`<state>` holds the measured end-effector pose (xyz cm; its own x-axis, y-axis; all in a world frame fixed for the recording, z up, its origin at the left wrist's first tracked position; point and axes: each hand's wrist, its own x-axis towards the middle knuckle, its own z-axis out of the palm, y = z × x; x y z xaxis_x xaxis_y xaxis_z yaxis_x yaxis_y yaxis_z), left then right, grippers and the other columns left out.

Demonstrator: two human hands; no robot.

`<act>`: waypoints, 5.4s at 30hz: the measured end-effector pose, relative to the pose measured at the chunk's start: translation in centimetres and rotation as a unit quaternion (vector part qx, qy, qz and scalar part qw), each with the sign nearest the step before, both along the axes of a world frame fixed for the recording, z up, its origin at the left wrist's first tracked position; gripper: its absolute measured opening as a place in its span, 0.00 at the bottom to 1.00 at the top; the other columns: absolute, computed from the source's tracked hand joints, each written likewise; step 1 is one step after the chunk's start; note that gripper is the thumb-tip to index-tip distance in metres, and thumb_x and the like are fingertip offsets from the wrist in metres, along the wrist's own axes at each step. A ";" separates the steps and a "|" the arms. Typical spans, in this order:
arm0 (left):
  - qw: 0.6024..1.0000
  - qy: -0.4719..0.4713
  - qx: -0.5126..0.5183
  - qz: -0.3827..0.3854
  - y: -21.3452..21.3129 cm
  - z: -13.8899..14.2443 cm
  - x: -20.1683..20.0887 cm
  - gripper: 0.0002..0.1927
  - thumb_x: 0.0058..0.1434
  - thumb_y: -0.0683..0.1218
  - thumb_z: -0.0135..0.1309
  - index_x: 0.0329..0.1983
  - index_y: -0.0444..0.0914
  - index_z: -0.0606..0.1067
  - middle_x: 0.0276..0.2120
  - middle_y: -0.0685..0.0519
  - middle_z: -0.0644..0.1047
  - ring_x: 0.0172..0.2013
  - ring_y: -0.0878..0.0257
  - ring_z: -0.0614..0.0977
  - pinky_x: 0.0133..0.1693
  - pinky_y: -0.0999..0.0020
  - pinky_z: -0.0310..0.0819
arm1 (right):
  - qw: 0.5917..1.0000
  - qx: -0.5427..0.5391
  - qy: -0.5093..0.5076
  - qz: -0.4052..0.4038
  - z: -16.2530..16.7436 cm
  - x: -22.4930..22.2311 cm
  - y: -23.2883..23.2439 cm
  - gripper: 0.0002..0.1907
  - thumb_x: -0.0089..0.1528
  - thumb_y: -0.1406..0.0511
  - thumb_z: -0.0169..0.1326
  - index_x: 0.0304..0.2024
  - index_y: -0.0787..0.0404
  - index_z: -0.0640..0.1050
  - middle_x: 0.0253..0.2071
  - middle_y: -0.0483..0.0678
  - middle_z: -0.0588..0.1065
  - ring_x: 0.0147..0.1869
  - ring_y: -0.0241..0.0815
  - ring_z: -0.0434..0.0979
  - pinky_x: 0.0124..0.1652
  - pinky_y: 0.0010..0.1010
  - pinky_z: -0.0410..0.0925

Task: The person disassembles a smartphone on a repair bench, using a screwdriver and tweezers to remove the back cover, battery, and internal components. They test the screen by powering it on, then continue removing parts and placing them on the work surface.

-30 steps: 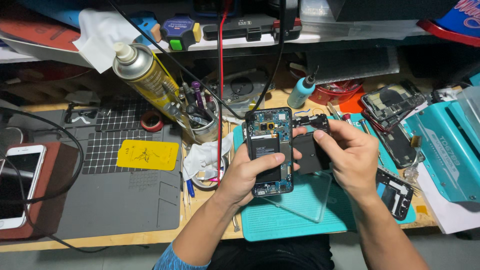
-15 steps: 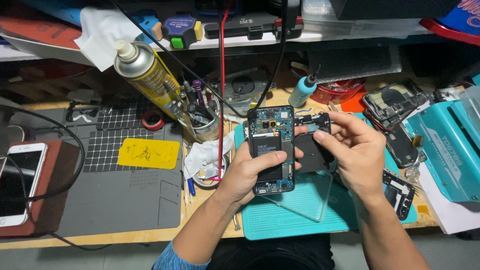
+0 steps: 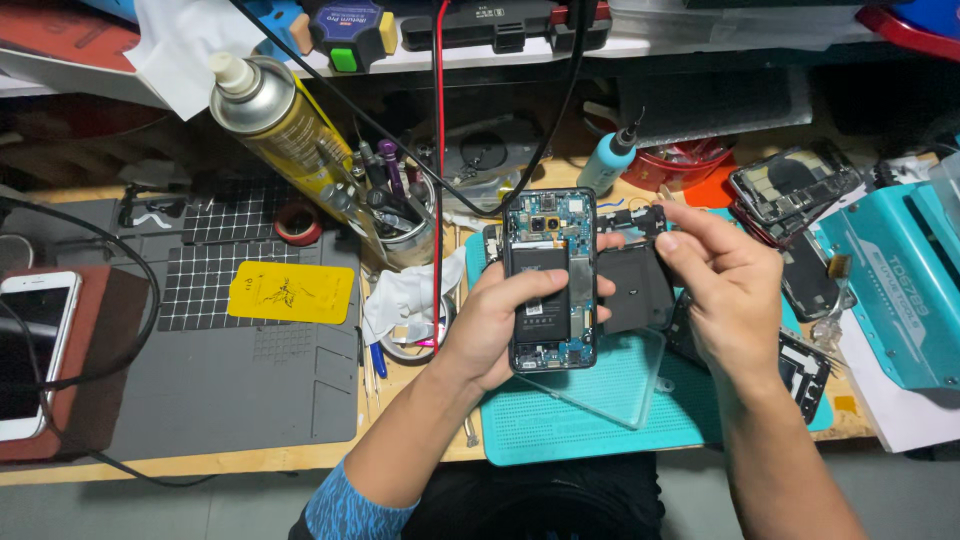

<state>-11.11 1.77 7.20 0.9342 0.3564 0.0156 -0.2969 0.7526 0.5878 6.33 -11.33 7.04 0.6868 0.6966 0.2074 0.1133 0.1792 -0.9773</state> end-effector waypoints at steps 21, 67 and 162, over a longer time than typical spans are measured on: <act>0.996 -0.019 0.053 0.064 -0.5 0.6 0.9 0.26 0.69 0.37 0.48 0.70 0.26 0.66 0.60 0.39 0.75 0.56 0.56 0.80 0.58 0.63 0.77 | 0.981 -0.089 -0.172 0.022 2.4 -3.2 -0.2 0.10 0.62 0.73 0.61 0.46 0.68 0.82 0.39 0.47 0.82 0.40 0.31 0.82 0.41 0.20 0.74; 0.997 0.011 0.048 0.055 -0.1 1.0 0.1 0.24 0.68 0.38 0.49 0.68 0.28 0.68 0.57 0.40 0.78 0.54 0.55 0.81 0.55 0.64 0.79 | 0.996 -0.042 -0.074 0.031 2.5 -2.6 0.7 0.08 0.66 0.71 0.59 0.48 0.66 0.80 0.37 0.43 0.80 0.36 0.29 0.76 0.37 0.18 0.69; 0.996 -0.022 -0.004 -0.083 0.2 0.0 -1.6 0.21 0.67 0.38 0.60 0.60 0.24 0.71 0.48 0.40 0.79 0.45 0.48 0.85 0.47 0.53 0.84 | 0.990 0.084 -0.112 -0.032 1.7 -1.6 -1.6 0.07 0.68 0.73 0.61 0.47 0.69 0.77 0.42 0.48 0.79 0.43 0.31 0.78 0.48 0.19 0.71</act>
